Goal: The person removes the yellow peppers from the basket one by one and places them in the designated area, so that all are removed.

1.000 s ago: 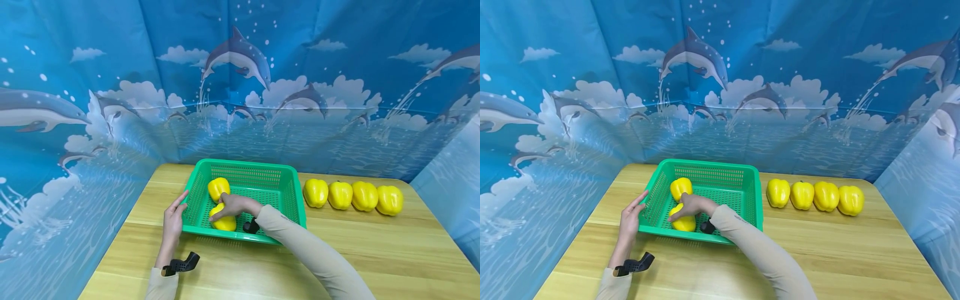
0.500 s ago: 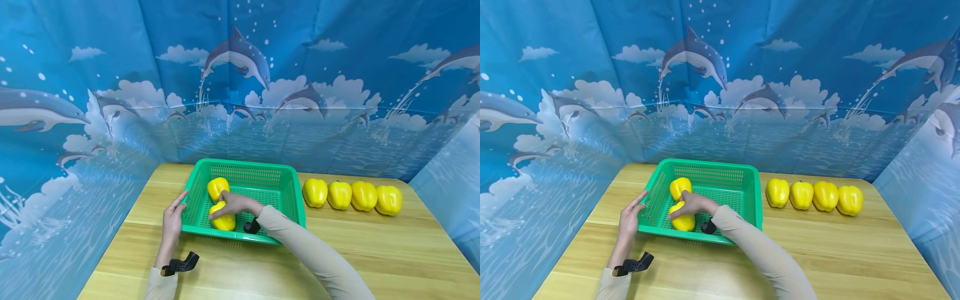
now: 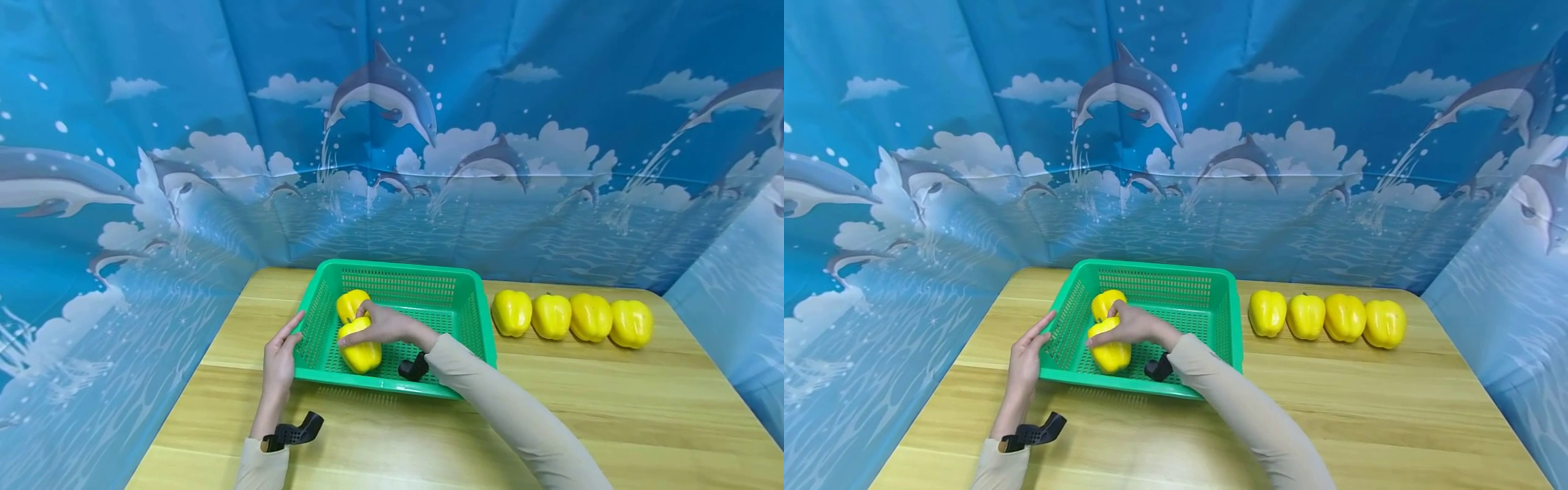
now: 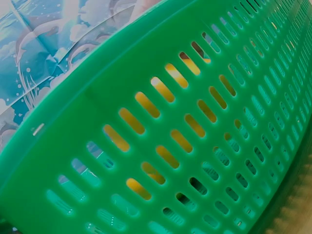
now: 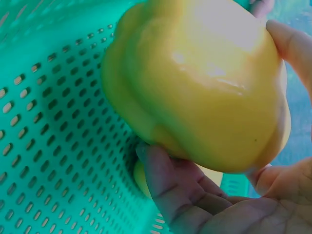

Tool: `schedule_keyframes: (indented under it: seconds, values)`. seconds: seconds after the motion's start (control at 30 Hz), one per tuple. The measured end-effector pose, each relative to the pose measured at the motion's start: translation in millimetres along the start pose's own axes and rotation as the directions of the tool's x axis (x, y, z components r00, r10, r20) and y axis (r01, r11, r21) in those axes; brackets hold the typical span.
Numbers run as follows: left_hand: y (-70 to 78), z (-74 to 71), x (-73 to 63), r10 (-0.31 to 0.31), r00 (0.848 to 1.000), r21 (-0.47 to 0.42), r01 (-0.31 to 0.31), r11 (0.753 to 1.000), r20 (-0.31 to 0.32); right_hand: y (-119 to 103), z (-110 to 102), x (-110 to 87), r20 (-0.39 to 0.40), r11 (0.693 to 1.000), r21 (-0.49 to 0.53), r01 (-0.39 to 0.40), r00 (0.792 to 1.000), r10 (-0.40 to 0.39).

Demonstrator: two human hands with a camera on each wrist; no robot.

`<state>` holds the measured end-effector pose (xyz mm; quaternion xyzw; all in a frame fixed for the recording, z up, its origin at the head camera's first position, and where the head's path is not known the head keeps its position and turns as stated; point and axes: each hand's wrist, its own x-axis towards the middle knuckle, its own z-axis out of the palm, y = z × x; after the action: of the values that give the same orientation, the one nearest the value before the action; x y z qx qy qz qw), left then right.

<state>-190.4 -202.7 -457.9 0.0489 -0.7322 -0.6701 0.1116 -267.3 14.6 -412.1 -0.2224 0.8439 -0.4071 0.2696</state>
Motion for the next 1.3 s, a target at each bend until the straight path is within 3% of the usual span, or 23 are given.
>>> schedule_keyframes:
  seconds: [0.63,1.1,1.3]
  values:
    - [-3.3,0.0,0.6,-0.011,1.000,0.015,0.011,1.000,-0.008,-4.8,-11.8,-10.2,-0.136,0.995,0.086,0.049,0.990,-0.037]
    - [-1.8,-0.1,0.6,0.000,1.000,0.001,0.000,1.000,0.006,-6.3,-17.8,-21.5,-0.284,0.982,0.141,0.123,0.956,-0.079]
    - [15.7,1.0,-5.3,-0.027,0.999,-0.009,0.027,1.000,0.025,-8.2,-20.7,-31.3,-0.351,0.978,0.158,0.134,0.934,-0.071]
